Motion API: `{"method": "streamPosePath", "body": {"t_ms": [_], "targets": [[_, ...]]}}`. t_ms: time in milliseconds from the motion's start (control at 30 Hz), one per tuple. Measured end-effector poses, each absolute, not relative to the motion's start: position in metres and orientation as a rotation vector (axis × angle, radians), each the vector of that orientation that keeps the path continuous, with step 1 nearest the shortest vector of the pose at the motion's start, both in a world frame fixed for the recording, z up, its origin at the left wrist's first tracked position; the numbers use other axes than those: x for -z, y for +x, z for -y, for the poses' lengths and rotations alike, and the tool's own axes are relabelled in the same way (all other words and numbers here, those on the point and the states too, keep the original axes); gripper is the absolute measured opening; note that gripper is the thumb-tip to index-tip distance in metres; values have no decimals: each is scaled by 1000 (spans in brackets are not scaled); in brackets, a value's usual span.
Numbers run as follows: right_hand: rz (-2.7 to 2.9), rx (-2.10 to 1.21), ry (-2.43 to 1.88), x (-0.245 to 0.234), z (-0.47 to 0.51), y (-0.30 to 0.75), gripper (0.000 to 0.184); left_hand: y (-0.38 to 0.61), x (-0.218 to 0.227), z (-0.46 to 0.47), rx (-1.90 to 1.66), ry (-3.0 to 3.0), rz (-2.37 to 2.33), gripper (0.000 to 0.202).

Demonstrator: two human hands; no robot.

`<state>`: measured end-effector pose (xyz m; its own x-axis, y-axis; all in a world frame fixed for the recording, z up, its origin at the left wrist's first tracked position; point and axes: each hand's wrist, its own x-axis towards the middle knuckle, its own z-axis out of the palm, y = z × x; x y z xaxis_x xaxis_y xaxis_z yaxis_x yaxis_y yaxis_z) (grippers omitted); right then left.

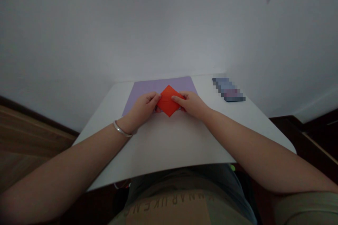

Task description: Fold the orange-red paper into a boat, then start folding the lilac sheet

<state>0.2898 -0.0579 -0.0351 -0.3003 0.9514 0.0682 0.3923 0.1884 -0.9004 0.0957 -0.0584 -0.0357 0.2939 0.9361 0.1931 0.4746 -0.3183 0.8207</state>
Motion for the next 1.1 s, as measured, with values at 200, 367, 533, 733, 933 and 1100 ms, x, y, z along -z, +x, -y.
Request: {"method": "streamPosePath", "body": {"t_ms": [200, 367, 533, 733, 933, 1100], "targets": [[1806, -1036, -1269, 35, 58, 290, 31, 97, 34, 63, -854, 1893, -1179, 26], [1693, -1149, -1240, 41, 52, 291, 41, 96, 35, 60, -902, 1932, -1201, 28], [1614, -1109, -1258, 43, 47, 295, 41, 96, 35, 57, -921, 1928, -1221, 34], [1446, -1056, -1210, 42, 46, 297, 34, 95, 33, 59, -787, 1930, -1244, 38], [1397, -1339, -1186, 42, 47, 292, 34, 95, 30, 62, -859, 1924, -1309, 43], [1535, -1124, -1218, 38, 51, 292, 33, 95, 29, 64, -864, 1925, -1255, 47]]}}
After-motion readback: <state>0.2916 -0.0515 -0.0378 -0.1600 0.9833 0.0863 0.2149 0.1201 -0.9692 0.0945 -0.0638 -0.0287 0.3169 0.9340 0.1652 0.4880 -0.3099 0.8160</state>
